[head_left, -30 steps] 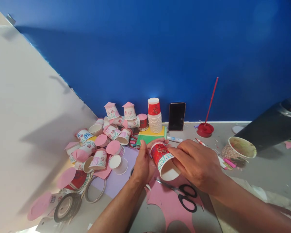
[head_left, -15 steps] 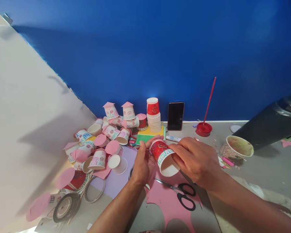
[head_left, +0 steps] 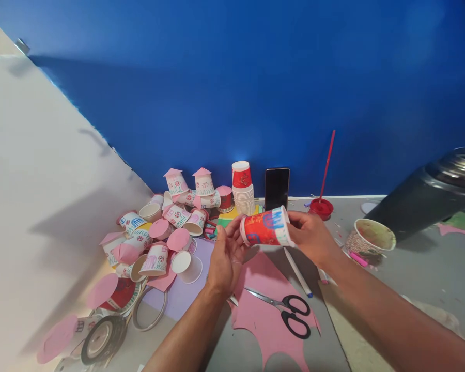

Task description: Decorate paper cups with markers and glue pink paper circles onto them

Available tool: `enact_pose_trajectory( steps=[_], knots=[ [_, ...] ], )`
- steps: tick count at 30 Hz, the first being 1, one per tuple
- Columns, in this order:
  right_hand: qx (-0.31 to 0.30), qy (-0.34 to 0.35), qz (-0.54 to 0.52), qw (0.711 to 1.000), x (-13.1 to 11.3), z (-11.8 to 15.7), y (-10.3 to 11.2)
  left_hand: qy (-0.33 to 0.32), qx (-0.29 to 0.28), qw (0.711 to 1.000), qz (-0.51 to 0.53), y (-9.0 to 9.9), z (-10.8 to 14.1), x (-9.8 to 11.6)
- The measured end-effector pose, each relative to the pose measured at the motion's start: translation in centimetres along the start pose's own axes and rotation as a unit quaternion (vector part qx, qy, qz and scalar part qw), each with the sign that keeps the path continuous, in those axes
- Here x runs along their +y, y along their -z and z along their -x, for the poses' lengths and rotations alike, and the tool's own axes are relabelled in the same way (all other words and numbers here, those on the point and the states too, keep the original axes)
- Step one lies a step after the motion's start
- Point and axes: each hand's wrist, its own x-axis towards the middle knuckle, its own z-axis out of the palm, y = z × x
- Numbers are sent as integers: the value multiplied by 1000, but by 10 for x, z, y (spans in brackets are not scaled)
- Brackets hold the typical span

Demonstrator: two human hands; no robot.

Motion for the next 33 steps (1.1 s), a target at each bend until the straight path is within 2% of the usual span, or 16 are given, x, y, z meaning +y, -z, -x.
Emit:
enact_pose_trajectory(
  steps=[2, 5, 16, 19, 21, 24, 27, 29, 33],
  knots=[
    [-12, -80, -129, 988, 4, -6, -1, 4, -13, 1000, -3, 0, -1, -1],
    [-26, -135, -208, 968, 8, -9, -6, -9, -21, 1000, -15, 0, -2, -2],
    [-17, -117, -185, 976, -4, -1, -15, -44, 3, 999, -28, 4, -6, -7],
    [-43, -135, -220, 965, 2, -1, -17, -70, 5, 996, -61, 4, -5, -7],
    [-62, -163, -266, 948, 8, -2, -19, -100, -1, 991, -93, 5, -4, -6],
    [-89, -203, -322, 920, 17, -4, -22, -157, -21, 971, -179, 6, 0, -2],
    [-104, -215, -337, 910, 23, -5, -26, -211, -30, 933, -289, 6, 4, 2],
    [-109, -224, -345, 905, 25, -5, -28, -225, -36, 914, -336, 6, 7, 3],
    [-117, -238, -366, 892, 26, -4, -31, -238, -64, 899, -363, 7, 12, 1]
  ],
)
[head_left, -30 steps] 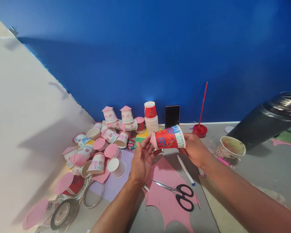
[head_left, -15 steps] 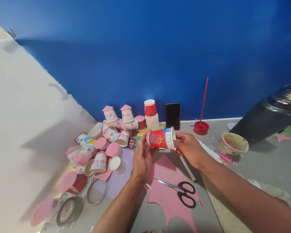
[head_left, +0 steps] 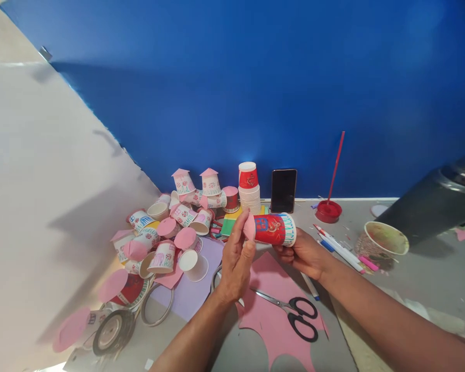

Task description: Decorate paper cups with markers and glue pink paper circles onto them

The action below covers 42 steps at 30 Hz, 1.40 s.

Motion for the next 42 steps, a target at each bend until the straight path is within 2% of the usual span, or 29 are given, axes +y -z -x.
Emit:
enact_pose_trajectory(
  steps=[3, 7, 12, 19, 30, 33, 36, 42],
  knots=[
    [-10, -14, -21, 1000, 1, 0, -2, -24, -1, 999, -22, 0, 2, 0],
    [-32, -41, -46, 998, 1, 1, -2, -25, 14, 999, -25, 3, 0, 1],
    [-64, -80, -61, 993, 6, 2, 1, -57, -10, 998, -35, 6, -4, 1],
    [-85, -86, -76, 990, 10, 1, 4, -79, -8, 997, -20, 5, -5, 3],
    [-104, -78, -90, 987, 12, 2, 4, -47, 3, 999, -19, 7, -3, 3],
    [-112, -74, -93, 987, 11, 2, 4, -36, -15, 999, 31, 5, -4, 2],
    [-122, -64, -97, 986, 11, 3, 4, -5, -24, 996, 91, 1, -4, -2],
    [-136, -62, -83, 985, 21, 3, -2, 90, -31, 990, 109, -10, -3, -3]
  ],
)
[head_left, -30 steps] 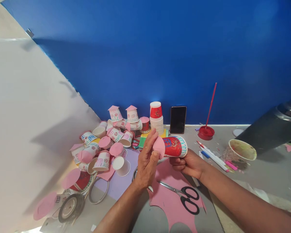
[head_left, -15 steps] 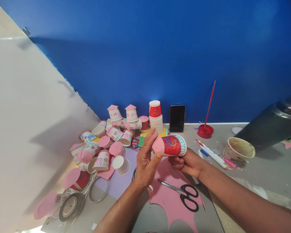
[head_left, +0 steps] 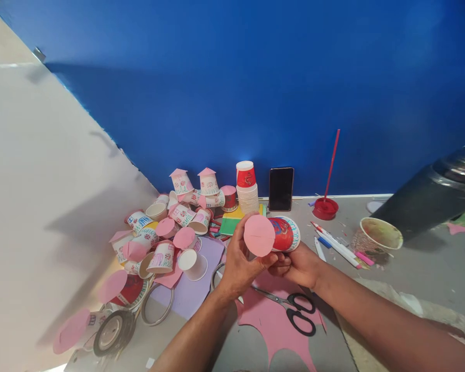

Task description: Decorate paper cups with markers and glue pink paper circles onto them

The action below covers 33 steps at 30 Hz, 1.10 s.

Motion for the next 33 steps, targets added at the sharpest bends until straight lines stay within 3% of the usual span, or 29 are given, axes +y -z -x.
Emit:
enact_pose_trajectory(
  steps=[3, 9, 15, 18, 22, 25, 29, 33],
  knots=[
    [0, -17, 25, 1000, 5, 1, -5, 41, -7, 999, 1, -1, 0, 6],
    [62, 7, 103, 993, -2, 3, -5, 30, 33, 999, -29, 15, 1, 30],
    [145, 86, 149, 974, -14, 1, 4, 23, 109, 965, -235, 27, 13, 33],
    [189, 183, 282, 922, -15, 6, 2, 22, 101, 939, -327, 29, 15, 26],
    [179, 329, 482, 792, -19, 17, -2, 29, 56, 933, -354, 27, 16, 9],
    [153, 375, 571, 714, -18, 18, -1, 12, 38, 944, -327, 21, 16, -11],
    [147, 363, 633, 667, -13, 11, 7, -9, 9, 951, -310, 23, 17, -34],
    [130, 368, 658, 643, -9, 7, 15, 10, -14, 962, -273, 37, 21, -37]
  ],
)
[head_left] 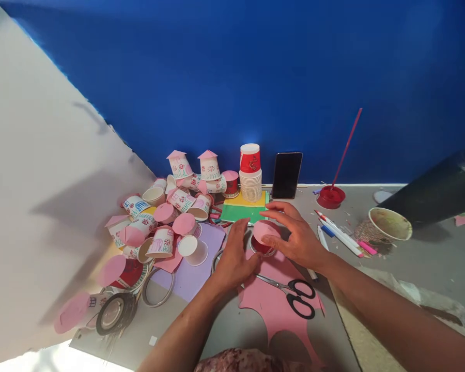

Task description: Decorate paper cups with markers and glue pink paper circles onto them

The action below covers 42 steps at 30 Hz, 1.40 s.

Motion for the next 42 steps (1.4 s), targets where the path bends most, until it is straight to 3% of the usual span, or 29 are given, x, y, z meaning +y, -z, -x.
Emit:
enact_pose_trajectory(
  steps=[4, 7, 14, 21, 33, 37, 42],
  knots=[
    [13, 32, -1, 999, 3, -1, 4, 15, 68, 994, 82, 9, -1, 5],
    [-10, 33, 5, 999, 5, -5, 15, -7, 97, 994, 57, 8, -8, 12],
    [-79, 6, 48, 996, 8, -17, 42, 0, 82, 995, 53, 0, -19, 14],
    [-123, 26, 70, 990, 11, -18, 37, 27, 78, 994, 75, -4, -22, 11],
    [-147, 11, 83, 986, 8, -18, 41, 96, 94, 980, 146, -6, -24, 14],
    [-151, 12, 86, 985, 8, -18, 41, 174, 115, 956, 205, -9, -25, 12],
    [-149, 19, 87, 985, 8, -17, 39, 267, 65, 909, 313, -11, -27, 12]
  ],
)
